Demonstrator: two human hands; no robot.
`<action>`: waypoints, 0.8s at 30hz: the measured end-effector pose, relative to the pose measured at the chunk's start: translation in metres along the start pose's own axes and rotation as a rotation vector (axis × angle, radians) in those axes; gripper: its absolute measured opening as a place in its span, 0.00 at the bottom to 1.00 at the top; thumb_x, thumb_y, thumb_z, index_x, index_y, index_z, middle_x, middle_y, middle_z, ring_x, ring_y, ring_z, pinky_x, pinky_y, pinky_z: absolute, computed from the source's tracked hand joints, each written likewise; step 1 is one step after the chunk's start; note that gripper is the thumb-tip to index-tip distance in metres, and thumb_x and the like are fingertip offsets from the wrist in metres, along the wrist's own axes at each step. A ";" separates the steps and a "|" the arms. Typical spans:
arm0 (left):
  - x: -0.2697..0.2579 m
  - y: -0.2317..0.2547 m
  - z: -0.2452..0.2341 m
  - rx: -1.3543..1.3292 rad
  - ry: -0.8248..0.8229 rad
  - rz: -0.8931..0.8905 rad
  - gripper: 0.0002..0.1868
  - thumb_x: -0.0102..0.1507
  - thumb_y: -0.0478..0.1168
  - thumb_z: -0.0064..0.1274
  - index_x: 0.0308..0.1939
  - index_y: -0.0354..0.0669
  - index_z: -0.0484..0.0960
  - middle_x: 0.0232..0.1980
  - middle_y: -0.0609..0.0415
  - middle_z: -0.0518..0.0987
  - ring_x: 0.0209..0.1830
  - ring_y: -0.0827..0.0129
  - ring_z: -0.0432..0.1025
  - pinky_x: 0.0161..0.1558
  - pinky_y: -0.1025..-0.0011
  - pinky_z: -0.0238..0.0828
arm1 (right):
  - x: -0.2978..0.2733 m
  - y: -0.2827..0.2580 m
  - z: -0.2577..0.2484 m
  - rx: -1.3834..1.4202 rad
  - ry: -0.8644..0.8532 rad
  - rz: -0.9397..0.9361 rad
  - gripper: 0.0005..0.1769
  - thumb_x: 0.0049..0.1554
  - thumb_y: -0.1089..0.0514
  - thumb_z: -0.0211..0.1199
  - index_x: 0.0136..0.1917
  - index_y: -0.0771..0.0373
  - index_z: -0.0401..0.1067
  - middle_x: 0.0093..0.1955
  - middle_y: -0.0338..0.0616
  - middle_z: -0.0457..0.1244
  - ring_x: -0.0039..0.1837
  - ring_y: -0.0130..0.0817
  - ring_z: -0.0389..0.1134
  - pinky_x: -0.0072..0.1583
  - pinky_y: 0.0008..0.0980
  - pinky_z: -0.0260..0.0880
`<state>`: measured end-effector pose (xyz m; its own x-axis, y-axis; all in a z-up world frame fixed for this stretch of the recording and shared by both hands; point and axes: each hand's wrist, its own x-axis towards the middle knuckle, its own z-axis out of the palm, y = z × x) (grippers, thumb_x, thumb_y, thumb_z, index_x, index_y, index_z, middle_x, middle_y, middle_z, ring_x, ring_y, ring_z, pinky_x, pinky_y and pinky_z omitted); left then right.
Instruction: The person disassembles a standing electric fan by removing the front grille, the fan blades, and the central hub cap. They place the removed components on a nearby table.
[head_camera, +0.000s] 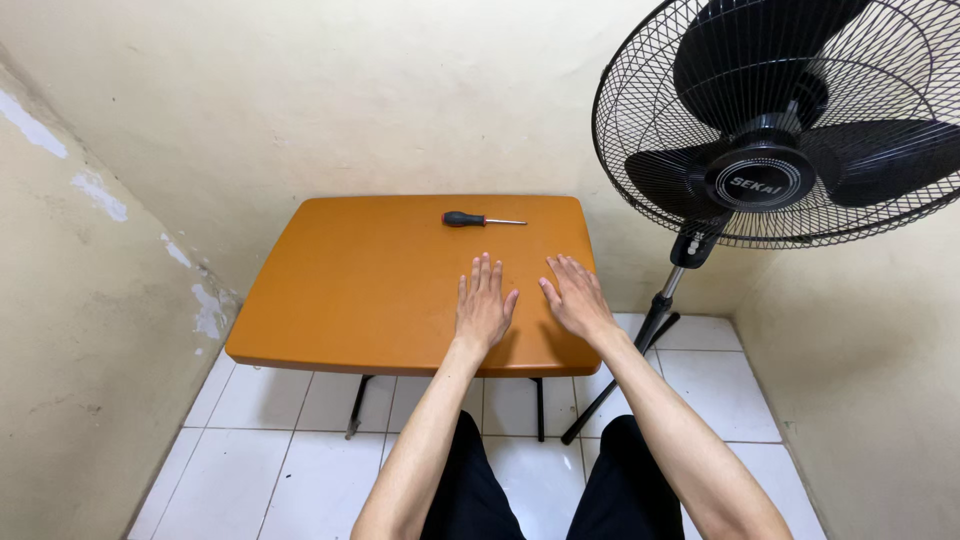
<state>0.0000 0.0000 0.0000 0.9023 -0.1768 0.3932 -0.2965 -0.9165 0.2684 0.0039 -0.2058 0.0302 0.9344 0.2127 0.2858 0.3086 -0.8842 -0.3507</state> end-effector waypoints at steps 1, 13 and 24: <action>0.000 0.000 -0.001 -0.002 0.003 -0.001 0.37 0.70 0.56 0.42 0.77 0.38 0.57 0.82 0.39 0.49 0.82 0.49 0.43 0.75 0.45 0.43 | 0.000 -0.001 -0.002 -0.002 0.008 0.003 0.33 0.66 0.42 0.49 0.78 0.61 0.57 0.81 0.54 0.49 0.83 0.49 0.47 0.78 0.52 0.44; 0.016 0.008 -0.021 -0.071 0.108 0.028 0.37 0.71 0.55 0.42 0.77 0.36 0.56 0.82 0.38 0.50 0.82 0.48 0.45 0.74 0.45 0.45 | 0.008 -0.013 -0.028 0.010 0.121 -0.056 0.32 0.67 0.44 0.49 0.77 0.63 0.57 0.82 0.57 0.47 0.83 0.51 0.44 0.77 0.52 0.43; 0.018 0.011 -0.021 -0.056 0.095 0.041 0.36 0.71 0.55 0.42 0.77 0.37 0.56 0.81 0.38 0.50 0.82 0.48 0.45 0.74 0.45 0.46 | 0.006 -0.015 -0.031 0.016 0.092 -0.028 0.32 0.66 0.44 0.49 0.78 0.61 0.57 0.82 0.56 0.47 0.83 0.50 0.45 0.77 0.53 0.43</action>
<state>0.0059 -0.0057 0.0288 0.8560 -0.1763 0.4859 -0.3520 -0.8872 0.2983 -0.0008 -0.2044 0.0648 0.9054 0.1977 0.3758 0.3378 -0.8717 -0.3550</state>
